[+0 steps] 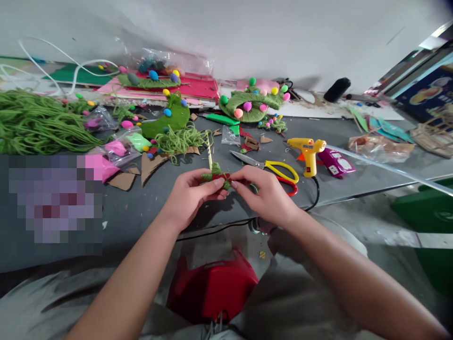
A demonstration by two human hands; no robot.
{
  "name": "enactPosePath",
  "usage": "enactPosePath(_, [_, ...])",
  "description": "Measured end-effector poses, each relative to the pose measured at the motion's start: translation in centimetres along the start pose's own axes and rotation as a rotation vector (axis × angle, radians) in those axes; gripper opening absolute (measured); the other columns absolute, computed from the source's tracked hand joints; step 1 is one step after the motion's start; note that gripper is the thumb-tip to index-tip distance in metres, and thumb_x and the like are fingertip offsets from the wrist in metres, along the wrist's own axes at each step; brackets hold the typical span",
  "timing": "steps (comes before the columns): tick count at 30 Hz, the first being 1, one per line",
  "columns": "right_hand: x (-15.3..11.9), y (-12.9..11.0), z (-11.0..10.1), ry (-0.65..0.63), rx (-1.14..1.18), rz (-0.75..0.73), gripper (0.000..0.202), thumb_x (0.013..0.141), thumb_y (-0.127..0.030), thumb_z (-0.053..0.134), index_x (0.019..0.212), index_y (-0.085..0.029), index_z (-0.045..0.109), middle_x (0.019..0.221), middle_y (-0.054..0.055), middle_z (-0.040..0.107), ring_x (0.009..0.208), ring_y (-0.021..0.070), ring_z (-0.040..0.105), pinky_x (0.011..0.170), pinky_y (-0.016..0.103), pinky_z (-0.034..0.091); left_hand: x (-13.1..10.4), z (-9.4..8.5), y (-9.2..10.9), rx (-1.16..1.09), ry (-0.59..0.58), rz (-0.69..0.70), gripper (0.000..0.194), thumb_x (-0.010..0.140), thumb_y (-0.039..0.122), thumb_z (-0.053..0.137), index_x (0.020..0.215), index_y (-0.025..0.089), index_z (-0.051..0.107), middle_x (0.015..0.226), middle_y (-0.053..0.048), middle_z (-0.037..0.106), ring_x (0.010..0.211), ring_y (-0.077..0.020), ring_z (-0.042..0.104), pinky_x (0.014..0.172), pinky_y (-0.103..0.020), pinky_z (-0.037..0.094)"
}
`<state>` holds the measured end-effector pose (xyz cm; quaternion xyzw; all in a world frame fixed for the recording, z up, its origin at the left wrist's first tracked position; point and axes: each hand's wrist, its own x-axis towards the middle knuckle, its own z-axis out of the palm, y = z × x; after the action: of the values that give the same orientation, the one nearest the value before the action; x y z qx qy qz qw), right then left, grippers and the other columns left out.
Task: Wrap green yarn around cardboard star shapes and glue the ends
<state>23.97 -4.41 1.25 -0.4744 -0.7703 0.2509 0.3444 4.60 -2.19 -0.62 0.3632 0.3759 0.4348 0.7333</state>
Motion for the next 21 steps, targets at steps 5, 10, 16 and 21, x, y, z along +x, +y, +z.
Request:
enactPosePath(5, [1.0, 1.1, -0.9, -0.053, -0.083, -0.017, 0.013, 0.098, -0.020, 0.058, 0.099, -0.019, 0.071, 0.095, 0.004, 0.073, 0.090, 0.0179, 0.066, 0.080, 0.032, 0.050, -0.1, -0.2, -0.2, 0.126, -0.070, -0.040, 0.018, 0.071, 0.028, 0.090, 0.081, 0.017, 0.079, 0.074, -0.002, 0.073, 0.064, -0.0160, 0.071, 0.065, -0.028, 0.062])
enactPosePath(10, [1.8, 1.3, -1.6, -0.087, -0.224, -0.097, 0.013, 0.099, -0.021, 0.055, 0.094, -0.016, 0.067, 0.090, 0.005, 0.069, 0.086, 0.0176, 0.061, 0.078, 0.031, 0.046, -0.1, 0.1, -0.2, 0.275, -0.108, -0.046, 0.023, 0.074, 0.034, 0.087, 0.086, 0.016, 0.078, 0.072, -0.003, 0.072, 0.068, -0.0185, 0.073, 0.068, -0.029, 0.062])
enactPosePath(16, [1.4, -1.0, -0.6, -0.058, -0.142, 0.203, 0.016, 0.098, -0.024, 0.054, 0.086, -0.018, 0.062, 0.078, -0.001, 0.066, 0.068, 0.0119, 0.054, 0.061, 0.026, 0.039, 0.0, 1.1, -0.7, 0.375, 0.005, 0.016, 0.023, 0.075, 0.034, 0.084, 0.080, 0.013, 0.075, 0.071, -0.003, 0.071, 0.066, -0.0178, 0.072, 0.066, -0.027, 0.060])
enactPosePath(21, [0.5, -1.7, 0.2, -0.038, -0.062, 0.168, 0.015, 0.099, -0.022, 0.054, 0.093, -0.017, 0.066, 0.086, 0.001, 0.069, 0.076, 0.0129, 0.060, 0.068, 0.026, 0.045, 0.3, 1.0, -1.0, 0.224, 0.079, 0.065, 0.019, 0.072, 0.028, 0.086, 0.079, 0.013, 0.075, 0.072, -0.003, 0.073, 0.068, -0.0175, 0.073, 0.072, -0.029, 0.063])
